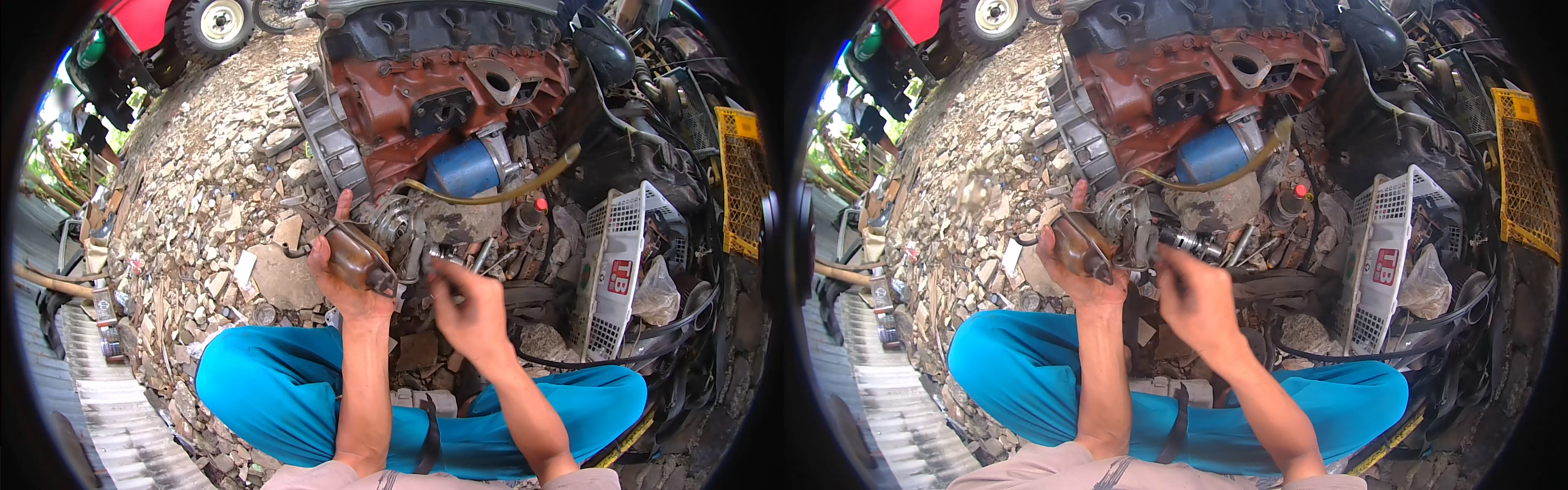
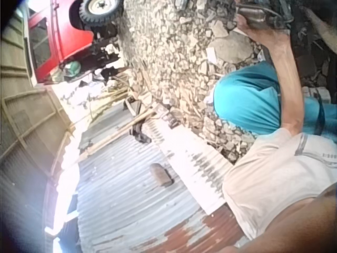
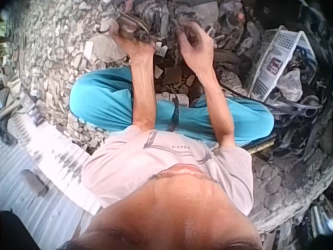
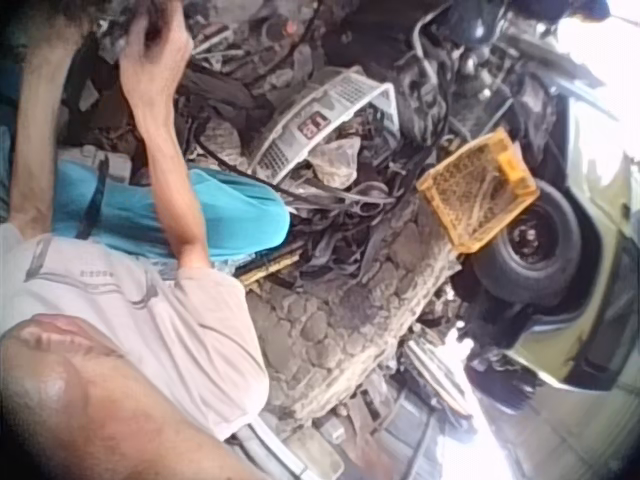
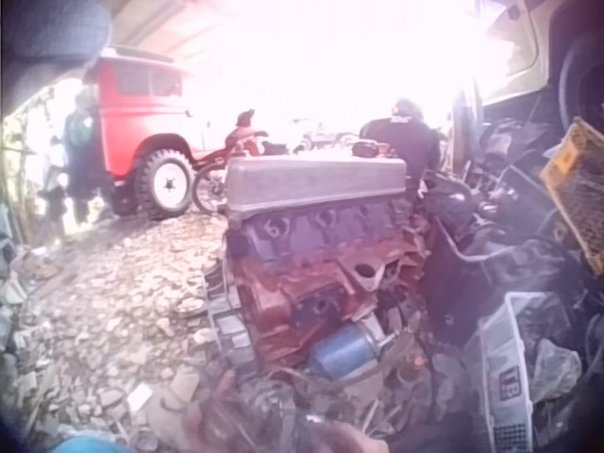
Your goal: The person sits on the ground and disassembles a carburetor using a screwdriver and a rag. They remove the float bowl, clean internal components, and wipe the parts with a cloth.
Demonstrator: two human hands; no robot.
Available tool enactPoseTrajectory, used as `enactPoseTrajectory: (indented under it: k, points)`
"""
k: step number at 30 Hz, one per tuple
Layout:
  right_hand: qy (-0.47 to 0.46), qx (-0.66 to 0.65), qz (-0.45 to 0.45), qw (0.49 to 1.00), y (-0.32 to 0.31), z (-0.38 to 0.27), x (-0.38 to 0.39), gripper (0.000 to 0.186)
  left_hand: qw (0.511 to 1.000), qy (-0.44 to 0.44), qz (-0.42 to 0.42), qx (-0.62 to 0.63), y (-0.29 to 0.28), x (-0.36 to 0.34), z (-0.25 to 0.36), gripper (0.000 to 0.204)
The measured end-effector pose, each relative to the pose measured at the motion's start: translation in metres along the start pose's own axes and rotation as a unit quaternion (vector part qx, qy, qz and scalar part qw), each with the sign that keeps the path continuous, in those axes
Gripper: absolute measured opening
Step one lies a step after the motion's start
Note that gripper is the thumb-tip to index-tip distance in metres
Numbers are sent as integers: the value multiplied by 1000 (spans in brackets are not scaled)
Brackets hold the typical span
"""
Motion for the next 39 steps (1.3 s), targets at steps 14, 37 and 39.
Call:
enactPoseTrajectory:
  k: [14, 37, 39]
  points:
    - [-151, -39, 155, 975, -26, -6, -5, 21, 957, -229, -81, 159, 23, 15, -41, 85]
    - [-134, -55, -26, 989, -18, 22, -7, 60, 984, -164, -51, 47, 16, 15, -45, 74]
    - [-156, -40, 5, 987, -17, 25, -2, 53, 983, -155, -61, 74, 23, 16, -39, 68]
Point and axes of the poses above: each hand's wrist, its own x-axis away from the middle knuckle, its own y-axis out of the palm, z = x × y, the point moved 8 cm from there along -x, towards the middle knuckle, and after that the axes turned 8 degrees about -x, right-handed, at the moved point
